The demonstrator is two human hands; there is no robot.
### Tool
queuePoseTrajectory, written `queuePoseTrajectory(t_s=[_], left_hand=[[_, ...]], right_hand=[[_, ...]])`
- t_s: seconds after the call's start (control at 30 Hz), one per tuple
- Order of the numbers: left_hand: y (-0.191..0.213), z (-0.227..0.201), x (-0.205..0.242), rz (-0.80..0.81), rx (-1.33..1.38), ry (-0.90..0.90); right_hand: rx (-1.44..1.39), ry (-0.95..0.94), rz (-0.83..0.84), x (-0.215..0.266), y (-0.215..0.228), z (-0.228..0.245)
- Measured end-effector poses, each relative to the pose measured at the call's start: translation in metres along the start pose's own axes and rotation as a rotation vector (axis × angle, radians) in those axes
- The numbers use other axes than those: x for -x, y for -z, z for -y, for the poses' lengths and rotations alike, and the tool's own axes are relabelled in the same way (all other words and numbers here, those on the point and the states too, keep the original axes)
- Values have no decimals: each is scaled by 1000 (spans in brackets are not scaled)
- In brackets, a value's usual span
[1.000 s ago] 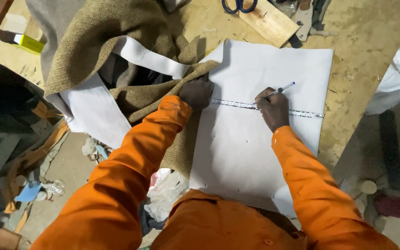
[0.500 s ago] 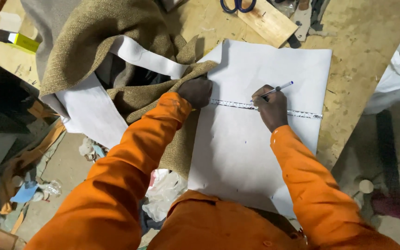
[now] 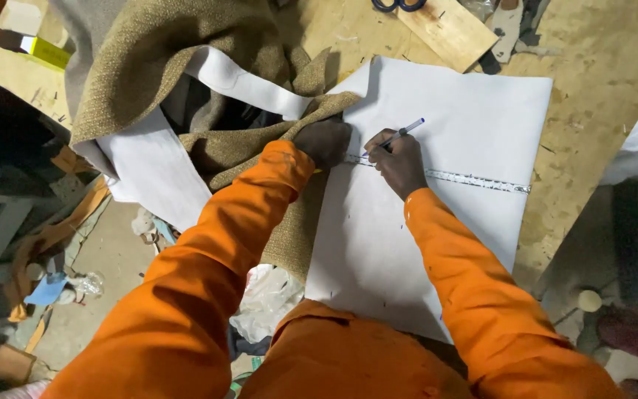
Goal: The person unfolds a piece of white fabric on a wooden workbench and smooths it out. They then use a measuring tape and a pen to mark measurements on the fabric, followed by using a wooden plank as a straight edge.
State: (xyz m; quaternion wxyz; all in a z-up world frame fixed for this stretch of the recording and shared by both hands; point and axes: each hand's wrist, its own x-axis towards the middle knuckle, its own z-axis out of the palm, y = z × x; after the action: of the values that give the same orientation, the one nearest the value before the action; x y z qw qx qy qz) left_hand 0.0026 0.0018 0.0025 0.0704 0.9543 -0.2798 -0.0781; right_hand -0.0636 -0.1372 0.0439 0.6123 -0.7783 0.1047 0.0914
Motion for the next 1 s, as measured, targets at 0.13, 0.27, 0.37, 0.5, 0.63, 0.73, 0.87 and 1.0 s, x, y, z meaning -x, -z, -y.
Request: queuePoseTrajectory(t_s=[0.13, 0.27, 0.37, 0.5, 0.63, 0.73, 0.87, 1.0], left_hand=[[4, 8, -5, 199, 116, -52], [9, 11, -6, 269, 165, -49], [12, 10, -5, 278, 167, -47], [15, 10, -3, 287, 167, -40], [18, 9, -1, 300, 166, -31], [19, 8, -1, 308, 164, -23], [17, 6, -4, 303, 106, 25], [19, 7, -1, 307, 132, 7]], right_hand=[[37, -2, 6, 0, 0, 1], [72, 7, 12, -4, -3, -5], [76, 27, -10, -3, -4, -4], [80, 36, -13, -3, -5, -4], [78, 8, -17, -1, -5, 0], [79, 7, -13, -1, -4, 1], [71, 24, -7, -1, -4, 0], [90, 41, -11, 0, -5, -11]])
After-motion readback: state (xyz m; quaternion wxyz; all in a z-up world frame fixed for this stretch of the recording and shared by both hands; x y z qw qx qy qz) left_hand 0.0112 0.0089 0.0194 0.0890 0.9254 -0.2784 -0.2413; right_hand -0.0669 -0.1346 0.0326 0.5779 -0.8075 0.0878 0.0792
